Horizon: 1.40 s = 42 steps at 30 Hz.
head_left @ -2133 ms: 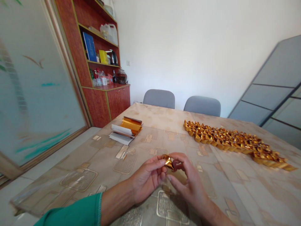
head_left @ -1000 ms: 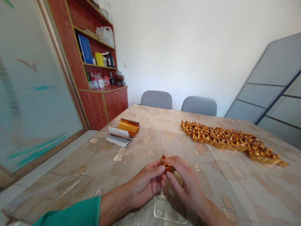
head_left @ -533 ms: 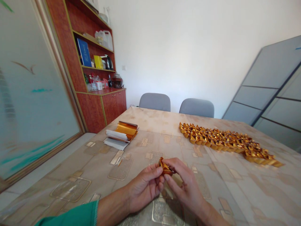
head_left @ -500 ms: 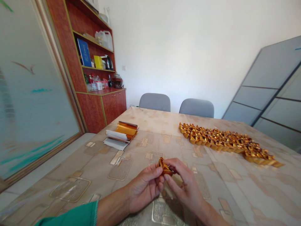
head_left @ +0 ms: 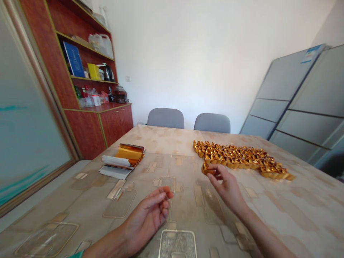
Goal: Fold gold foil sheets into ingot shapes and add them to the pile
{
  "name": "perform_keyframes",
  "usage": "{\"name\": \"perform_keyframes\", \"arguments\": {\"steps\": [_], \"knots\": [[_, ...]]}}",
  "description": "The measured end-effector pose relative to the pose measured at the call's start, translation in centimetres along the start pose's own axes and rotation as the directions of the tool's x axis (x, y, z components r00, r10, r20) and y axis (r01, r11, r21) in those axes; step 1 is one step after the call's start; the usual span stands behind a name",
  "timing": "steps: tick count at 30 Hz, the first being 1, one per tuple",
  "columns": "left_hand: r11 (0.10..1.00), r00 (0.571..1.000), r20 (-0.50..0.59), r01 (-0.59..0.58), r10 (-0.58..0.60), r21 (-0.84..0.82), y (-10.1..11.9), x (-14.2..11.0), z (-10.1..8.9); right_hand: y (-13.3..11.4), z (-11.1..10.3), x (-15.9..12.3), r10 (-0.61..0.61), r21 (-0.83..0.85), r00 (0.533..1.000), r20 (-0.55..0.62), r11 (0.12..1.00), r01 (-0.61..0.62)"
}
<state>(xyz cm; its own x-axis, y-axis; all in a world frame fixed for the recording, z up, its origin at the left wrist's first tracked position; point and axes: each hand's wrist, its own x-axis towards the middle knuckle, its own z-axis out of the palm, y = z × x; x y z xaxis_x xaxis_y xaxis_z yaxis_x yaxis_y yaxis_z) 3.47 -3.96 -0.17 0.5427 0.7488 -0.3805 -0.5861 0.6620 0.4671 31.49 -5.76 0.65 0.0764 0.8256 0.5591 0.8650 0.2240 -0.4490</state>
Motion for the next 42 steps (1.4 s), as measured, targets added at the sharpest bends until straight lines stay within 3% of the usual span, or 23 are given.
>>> {"name": "perform_keyframes", "arguments": {"steps": [5, 9, 18, 24, 29, 31, 33, 34, 35, 36, 37, 39, 42], "knots": [[1.0, 1.0, 0.011, 0.015, -0.015, 0.002, 0.1, -0.1, 0.0, 11.1, -6.1, -0.9, 0.182, -0.312, 0.979, -0.092, 0.929, -0.202], [1.0, 1.0, 0.026, 0.005, -0.005, 0.003, 0.2, 0.2, 0.0, 16.1, -9.4, -2.1, 0.225, -0.509, 0.965, -0.136, 0.82, -0.262], [0.998, 0.999, 0.009, -0.048, 0.048, 0.035, 0.9, 0.7, -0.5, 19.6, -10.2, -1.3, 0.134, -0.716, 0.977, -0.165, 0.665, -0.212], [0.973, 0.993, 0.056, -0.11, 0.101, 0.202, 0.8, 0.3, 0.0, 20.5, -10.6, -0.9, 0.064, -0.73, 0.985, -0.16, 0.663, -0.162], [0.883, 0.98, 0.151, -0.183, 0.13, 0.431, 0.6, 0.2, 0.1, 21.0, -9.7, -0.8, 0.043, -0.712, 0.97, -0.24, 0.672, -0.206], [0.754, 0.945, 0.175, -0.326, 0.276, 0.571, 1.5, 0.5, 0.2, 20.2, -8.6, -0.6, -0.028, -0.708, 0.962, -0.271, 0.683, -0.179], [0.52, 0.868, 0.215, -0.449, 0.448, 0.727, 3.4, 1.0, 0.1, 18.3, -7.0, -0.1, -0.058, -0.649, 0.943, -0.327, 0.74, -0.179], [0.348, 0.8, 0.248, -0.486, 0.546, 0.802, 4.8, 1.2, -0.1, 16.9, -6.1, 0.3, -0.051, -0.605, 0.948, -0.315, 0.78, -0.159], [0.104, 0.714, 0.312, -0.473, 0.626, 0.875, 6.4, 1.5, -0.4, 15.3, -5.1, 0.8, -0.033, -0.547, 0.952, -0.306, 0.824, -0.147], [-0.164, 0.625, 0.387, -0.385, 0.678, 0.908, 8.1, 1.7, -0.8, 13.4, -4.0, 1.2, -0.014, -0.469, 0.949, -0.315, 0.872, -0.143], [-0.246, 0.581, 0.401, -0.33, 0.708, 0.911, 10.0, 1.9, -1.3, 11.5, -2.8, 1.7, -0.003, -0.366, 0.966, -0.257, 0.926, -0.094], [-0.327, 0.543, 0.402, -0.234, 0.737, 0.916, 13.5, 2.2, -2.8, 7.6, -0.3, 2.3, -0.045, -0.289, 0.983, -0.177, 0.957, -0.008], [-0.403, 0.553, 0.364, -0.054, 0.75, 0.913, 17.4, 2.5, -5.5, 1.9, 3.0, 2.5, -0.079, -0.034, 0.994, -0.079, 0.996, 0.077]]}}
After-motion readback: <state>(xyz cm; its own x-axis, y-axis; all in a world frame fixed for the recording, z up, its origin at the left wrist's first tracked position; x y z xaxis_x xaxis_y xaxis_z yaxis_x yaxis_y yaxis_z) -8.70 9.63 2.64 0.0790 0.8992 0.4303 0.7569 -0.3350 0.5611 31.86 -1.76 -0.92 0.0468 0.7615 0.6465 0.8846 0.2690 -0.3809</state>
